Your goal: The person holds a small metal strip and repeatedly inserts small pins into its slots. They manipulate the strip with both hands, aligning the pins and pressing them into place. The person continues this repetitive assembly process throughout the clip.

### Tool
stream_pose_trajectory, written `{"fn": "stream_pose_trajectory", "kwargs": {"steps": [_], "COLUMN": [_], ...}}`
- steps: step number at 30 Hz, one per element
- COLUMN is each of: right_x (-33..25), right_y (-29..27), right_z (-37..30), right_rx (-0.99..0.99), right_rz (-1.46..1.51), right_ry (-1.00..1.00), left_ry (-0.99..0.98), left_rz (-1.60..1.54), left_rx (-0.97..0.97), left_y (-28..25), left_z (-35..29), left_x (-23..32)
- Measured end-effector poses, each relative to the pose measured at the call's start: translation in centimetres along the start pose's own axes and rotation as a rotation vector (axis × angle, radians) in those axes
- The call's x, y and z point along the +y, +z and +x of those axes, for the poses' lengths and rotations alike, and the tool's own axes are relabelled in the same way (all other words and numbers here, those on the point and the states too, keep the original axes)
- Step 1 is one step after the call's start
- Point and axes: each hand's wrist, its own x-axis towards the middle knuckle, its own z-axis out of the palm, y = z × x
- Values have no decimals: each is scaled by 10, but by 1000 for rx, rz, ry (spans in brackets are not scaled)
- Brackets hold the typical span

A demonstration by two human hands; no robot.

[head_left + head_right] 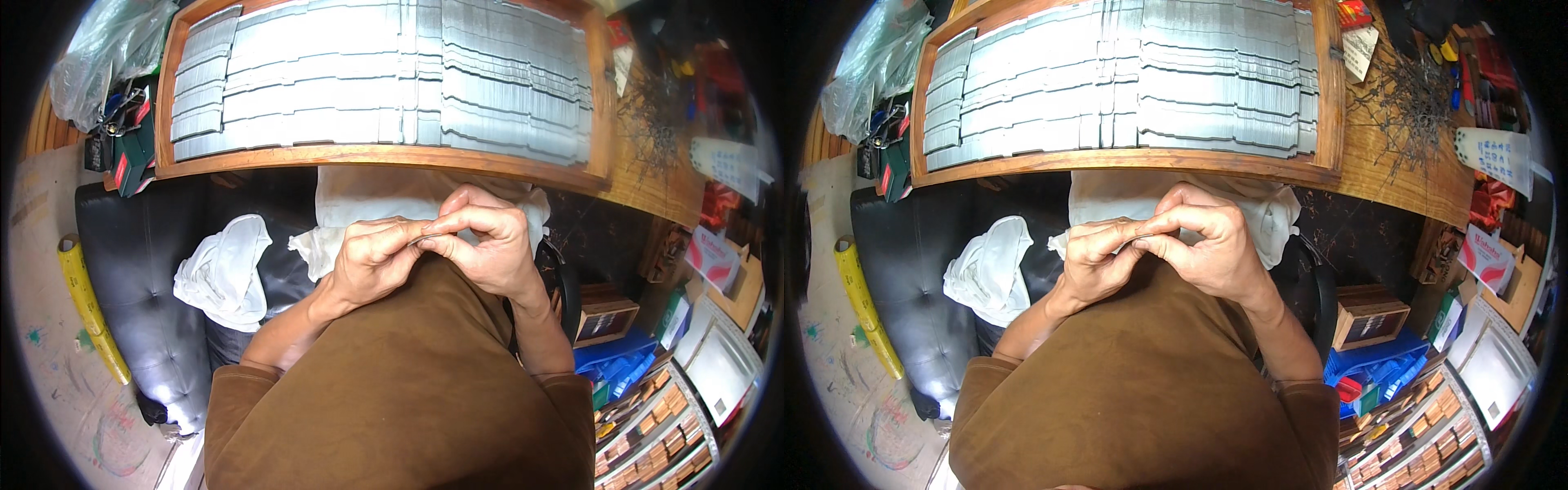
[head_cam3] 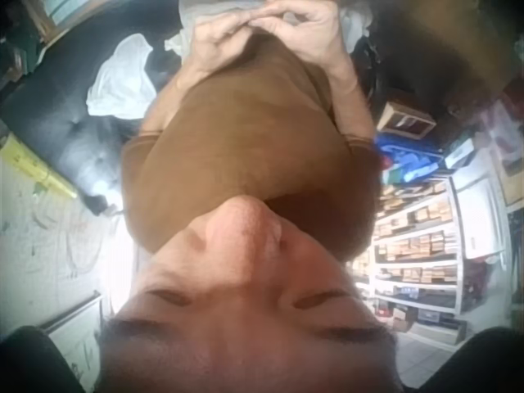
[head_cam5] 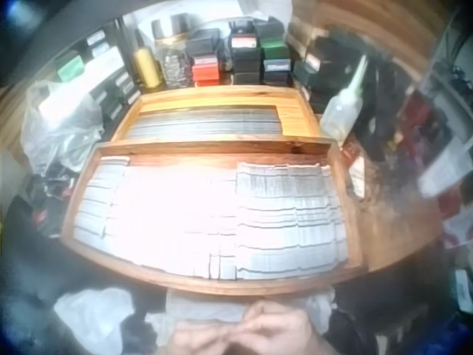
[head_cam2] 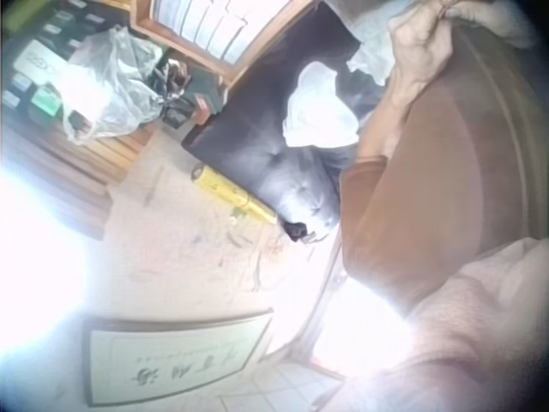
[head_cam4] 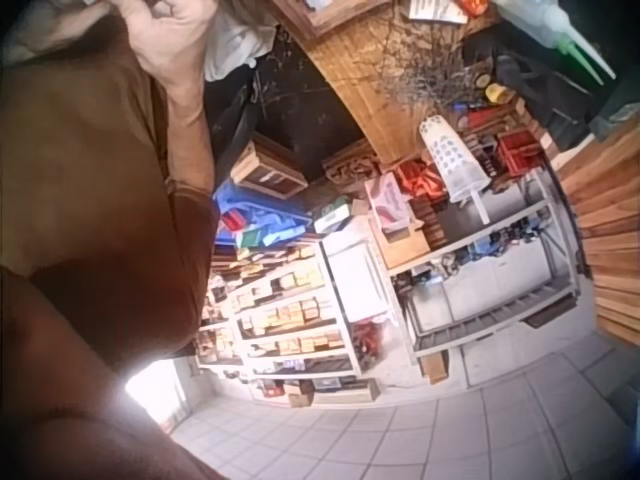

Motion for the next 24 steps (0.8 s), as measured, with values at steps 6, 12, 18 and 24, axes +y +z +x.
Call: {"fn": "stream_pose_trajectory", "kwargs": {"steps": [6, 12, 18, 24], "right_x": [2, 3, -4, -2], "right_y": [0, 0, 6, 7], "right_z": [0, 0, -2, -5], "right_rx": [-1, -4, 39, 29], "right_rz": [-2, -13, -37, -51], "right_ry": [-4, -16, -14, -34], "left_ry": [-33, -24, -129, -210], "left_rz": [26, -4, -33, -34], "left_rx": [-41, -40, -93, -181], "left_y": [-3, -3, -8, -11], "left_z": [1, 2, 3, 2], "left_x": [4, 1, 1, 0]}}
